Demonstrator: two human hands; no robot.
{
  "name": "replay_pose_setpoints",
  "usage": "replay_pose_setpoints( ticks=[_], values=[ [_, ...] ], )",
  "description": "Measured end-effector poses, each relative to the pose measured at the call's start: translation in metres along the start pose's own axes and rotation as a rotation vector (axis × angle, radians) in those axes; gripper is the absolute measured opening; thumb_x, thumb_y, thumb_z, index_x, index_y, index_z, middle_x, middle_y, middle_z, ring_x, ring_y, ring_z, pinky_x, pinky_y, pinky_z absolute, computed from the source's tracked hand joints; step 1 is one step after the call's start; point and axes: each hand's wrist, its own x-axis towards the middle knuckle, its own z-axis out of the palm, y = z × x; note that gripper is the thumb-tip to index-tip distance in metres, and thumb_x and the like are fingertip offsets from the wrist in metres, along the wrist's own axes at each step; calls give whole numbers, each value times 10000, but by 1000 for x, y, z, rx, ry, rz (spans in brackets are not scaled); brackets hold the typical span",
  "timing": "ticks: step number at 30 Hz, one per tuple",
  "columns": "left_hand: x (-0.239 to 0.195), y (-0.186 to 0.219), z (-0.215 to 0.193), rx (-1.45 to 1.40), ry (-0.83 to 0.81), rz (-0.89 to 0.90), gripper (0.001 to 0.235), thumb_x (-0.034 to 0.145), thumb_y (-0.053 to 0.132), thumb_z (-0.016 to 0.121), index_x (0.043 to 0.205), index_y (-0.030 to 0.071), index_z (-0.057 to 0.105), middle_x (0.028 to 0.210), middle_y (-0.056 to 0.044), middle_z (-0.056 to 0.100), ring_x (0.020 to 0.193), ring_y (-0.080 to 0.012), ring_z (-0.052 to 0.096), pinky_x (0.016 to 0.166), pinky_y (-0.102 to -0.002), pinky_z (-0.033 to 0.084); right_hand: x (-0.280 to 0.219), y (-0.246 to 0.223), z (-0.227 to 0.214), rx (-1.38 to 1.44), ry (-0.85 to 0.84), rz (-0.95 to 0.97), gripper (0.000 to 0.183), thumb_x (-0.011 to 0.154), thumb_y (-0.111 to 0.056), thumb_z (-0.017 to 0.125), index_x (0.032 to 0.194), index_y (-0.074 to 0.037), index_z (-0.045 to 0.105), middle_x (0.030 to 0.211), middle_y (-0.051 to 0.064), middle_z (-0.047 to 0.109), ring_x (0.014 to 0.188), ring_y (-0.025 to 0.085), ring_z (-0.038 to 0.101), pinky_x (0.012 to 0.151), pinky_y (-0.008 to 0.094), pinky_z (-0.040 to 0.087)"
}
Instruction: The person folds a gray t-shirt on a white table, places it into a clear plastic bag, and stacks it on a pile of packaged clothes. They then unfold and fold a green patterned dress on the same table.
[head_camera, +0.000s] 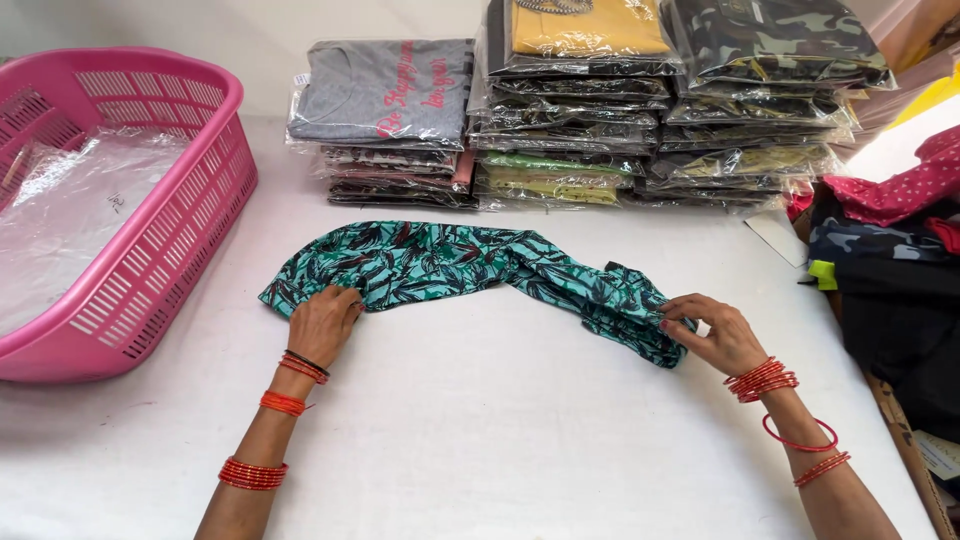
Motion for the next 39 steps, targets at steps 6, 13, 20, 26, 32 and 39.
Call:
replay_pose_setpoints(
  ticks=[6, 13, 20, 26, 32, 39],
  values=[
    [4, -21, -40, -297, 114, -162, 86, 968, 128, 672, 988, 61, 723, 878, -125, 757, 730, -284, 732, 655, -393, 575, -9, 38, -36, 444, 256, 31, 191, 966, -164, 676, 1090, -31, 734, 1039, 87, 769, 927, 151, 728, 776, 274, 615],
    [-6, -59, -96, -477, 576, -279, 117, 1149, 76, 593, 1097, -29, 590, 994, -139, 699, 941, -245, 705, 798, -350, 556, -33, 34, -98, 614, 782, 8, 125, 1208, -113, 544, 1133, -17, 518, 924, 2, 585, 819, 43, 550, 753, 186, 473],
    [-25, -70, -113, -306, 733, -230, 151, 1179, 126, 626, 1138, -19, 623, 1106, -124, 705, 1044, -236, 666, 923, -334, 559, -61, 57, -125, -28, 815, -74, 141, 1222, 4, 427, 1163, 28, 552, 1030, 111, 620, 896, 151, 598, 825, 261, 487],
    [14, -30, -173, -262, 845, -185, 158, 1212, 98, 647, 1103, 5, 580, 1180, -119, 752, 1165, -266, 604, 1037, -396, 517, -39, 83, -141, -336, 799, 222, 293, 1243, -208, 368, 1229, -4, 576, 1012, 152, 661, 884, 245, 641, 796, 345, 511],
    [-69, -93, -155, -798, 507, -95, 170, 1240, 83, 562, 1093, 20, 503, 1129, -51, 682, 1068, -131, 622, 1056, -296, 502, -57, 120, -145, 163, 770, -156, 393, 1219, -250, 269, 1291, 73, 482, 1210, 201, 603, 1061, 304, 644, 932, 404, 573],
    [-73, -94, -135, -505, -686, -652, 190, 993, 210, 682, 1063, 35, 702, 919, -163, 683, 835, -274, 701, 788, -411, 588, 32, 124, -141, 683, 664, -74, 237, 1305, -216, 347, 1318, 16, 397, 1259, 159, 579, 1167, 273, 669, 1023, 412, 582]
  ],
)
